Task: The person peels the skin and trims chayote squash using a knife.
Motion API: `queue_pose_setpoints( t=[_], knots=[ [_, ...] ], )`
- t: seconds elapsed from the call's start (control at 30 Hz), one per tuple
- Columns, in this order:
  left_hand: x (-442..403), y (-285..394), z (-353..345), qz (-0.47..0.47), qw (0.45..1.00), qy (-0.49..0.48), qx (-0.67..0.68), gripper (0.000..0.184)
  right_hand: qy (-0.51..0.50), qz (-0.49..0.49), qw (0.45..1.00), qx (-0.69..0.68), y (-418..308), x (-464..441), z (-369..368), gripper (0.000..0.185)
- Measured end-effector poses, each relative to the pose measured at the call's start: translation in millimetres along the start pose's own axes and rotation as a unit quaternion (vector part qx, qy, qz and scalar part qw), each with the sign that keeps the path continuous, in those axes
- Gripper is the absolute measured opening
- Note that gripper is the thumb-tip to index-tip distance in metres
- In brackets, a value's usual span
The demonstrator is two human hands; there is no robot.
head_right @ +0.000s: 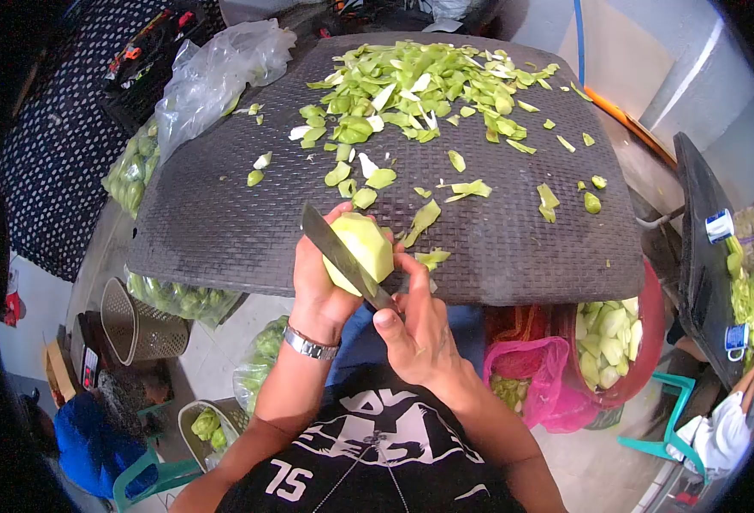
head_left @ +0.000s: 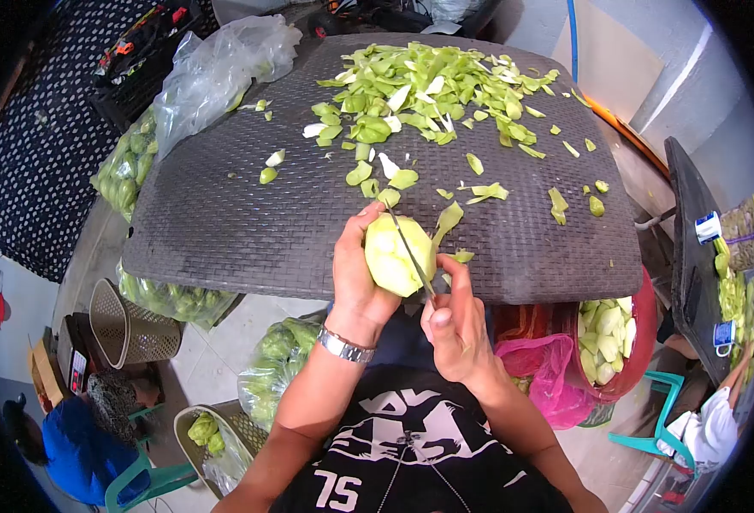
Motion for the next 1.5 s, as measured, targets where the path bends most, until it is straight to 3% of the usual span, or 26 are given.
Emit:
queue_pose_setpoints(
  t=[0.17,0.37,0.47,0.63,1.03,1.5],
  knots=[
    [4,0,-6,0.037,0.998,-0.041,0.035,0.032,0.022,0.02,1.0,-0.004,-3,-2,-5,0.099],
    [3,-2,0,0.026,0.999,0.023,0.016,0.032,0.033,0.019,0.999,0.004,0,-3,-7,0.101],
    [0,-2,6,0.05,0.998,0.01,0.04,0.031,0.031,0.022,0.999,0.019,0,-4,-8,0.101],
    [9,-1,-10,0.059,0.998,-0.004,0.004,0.026,-0.029,0.009,0.999,-0.022,-1,-4,-2,0.096],
    [11,-3,-7,0.016,0.998,0.035,-0.052,0.026,-0.038,0.008,0.999,-0.021,14,2,-11,0.095],
    [22,-9,-25,-0.034,0.999,-0.011,-0.033,0.027,-0.045,-0.02,0.999,-0.021,3,-1,-9,0.088]
  ],
)
Point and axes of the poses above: each hand's wrist, its own x-axis away from the middle knuckle, its own z-axis out of the back of the hand, y = z × x, the point moved 4 cm from there along -x, towards the middle knuckle, and after that the axes turned 14 degrees about z, right-handed, at the moved point
